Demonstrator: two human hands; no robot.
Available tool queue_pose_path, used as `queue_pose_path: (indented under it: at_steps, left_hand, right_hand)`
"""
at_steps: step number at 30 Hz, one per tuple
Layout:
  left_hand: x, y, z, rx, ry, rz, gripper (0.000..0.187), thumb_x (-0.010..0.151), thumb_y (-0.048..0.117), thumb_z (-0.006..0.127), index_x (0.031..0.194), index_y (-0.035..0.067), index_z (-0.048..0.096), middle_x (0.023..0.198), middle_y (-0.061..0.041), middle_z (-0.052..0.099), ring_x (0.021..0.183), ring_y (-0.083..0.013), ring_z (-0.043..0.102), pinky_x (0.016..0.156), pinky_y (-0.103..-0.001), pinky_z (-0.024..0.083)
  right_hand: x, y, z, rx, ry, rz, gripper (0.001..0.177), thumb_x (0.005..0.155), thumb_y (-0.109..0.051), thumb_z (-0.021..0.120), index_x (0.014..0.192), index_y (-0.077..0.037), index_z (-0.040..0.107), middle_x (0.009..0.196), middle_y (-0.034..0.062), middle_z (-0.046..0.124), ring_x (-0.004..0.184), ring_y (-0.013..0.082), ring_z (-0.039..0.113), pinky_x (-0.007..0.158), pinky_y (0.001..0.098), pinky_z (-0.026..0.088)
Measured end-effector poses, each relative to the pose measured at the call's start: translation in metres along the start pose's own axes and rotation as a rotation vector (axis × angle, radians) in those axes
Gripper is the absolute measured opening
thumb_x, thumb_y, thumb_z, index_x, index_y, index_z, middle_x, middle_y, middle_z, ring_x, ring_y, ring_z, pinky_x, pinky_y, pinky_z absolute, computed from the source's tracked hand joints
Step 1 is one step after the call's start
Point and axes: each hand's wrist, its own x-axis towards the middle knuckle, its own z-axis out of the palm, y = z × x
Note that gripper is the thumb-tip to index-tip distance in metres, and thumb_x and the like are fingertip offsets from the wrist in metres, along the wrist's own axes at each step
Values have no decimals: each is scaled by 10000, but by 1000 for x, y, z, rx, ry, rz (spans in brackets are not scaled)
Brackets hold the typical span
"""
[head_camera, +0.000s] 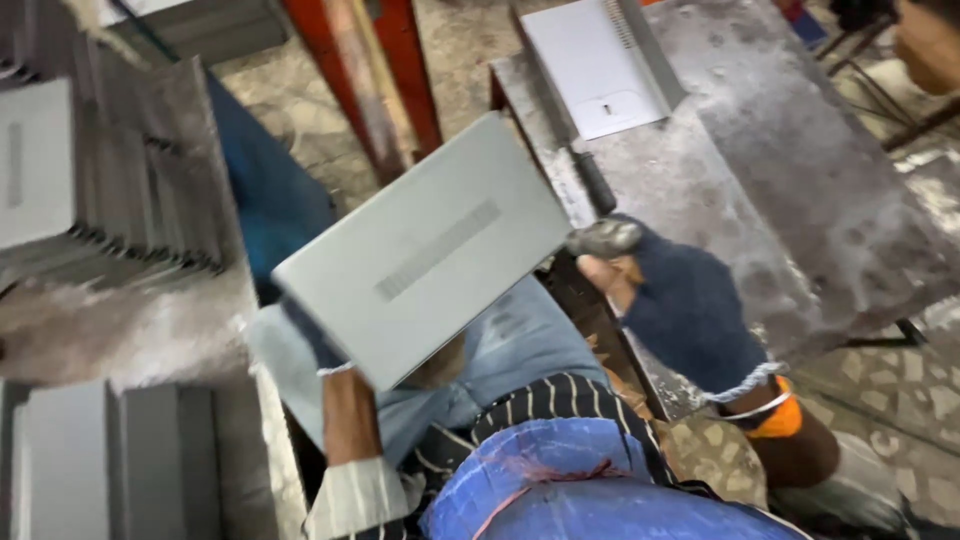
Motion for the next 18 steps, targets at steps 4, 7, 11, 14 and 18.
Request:
queue_pose_path:
  at_steps: [4,7,11,14,18]
  left_hand:
    - [-16,12,-27,34,117,23,397,964,380,612,972,-14,654,905,-43,658,805,-135,577,739,-318,453]
    - [-28,10,-33,51,164,30,383,964,364,629,950,-18,660,882,-42,660,784,-132,577,723,-318,454]
    - [-31,19,-34,71,173,31,368,964,343,652,921,-22,668,852,-41,662,756,-130,576,702,-317,454]
    - [-33,74,-8,89,188,35,358,964,327,669,900,-25,674,829,-40,664,734,-128,575,687,-317,455]
    - [-48,130,5,118,221,35,348,963,305,691,871,-30,682,798,-39,667,706,-125,574,666,-317,456]
  right_hand:
    - [-1,-18,8,197,-50,-37,271,970,-291,667,1201,-171,746,902,91,801,725,204,760,659,348,574]
    - [-8,-43,16,304,-305,175,392,908,-326,675,1284,-221,704,869,40,821,686,169,762,651,331,593]
    - [-26,-50,29,286,-191,-362,536,773,-274,744,1275,-99,679,962,90,774,803,263,733,725,400,568]
    - [-37,-41,45,288,-20,-789,487,812,-228,746,1241,-21,643,1078,149,729,901,310,729,780,432,557]
    - [-28,-51,58,240,-25,-869,438,836,-180,705,1222,9,619,1112,172,713,933,328,714,814,458,537]
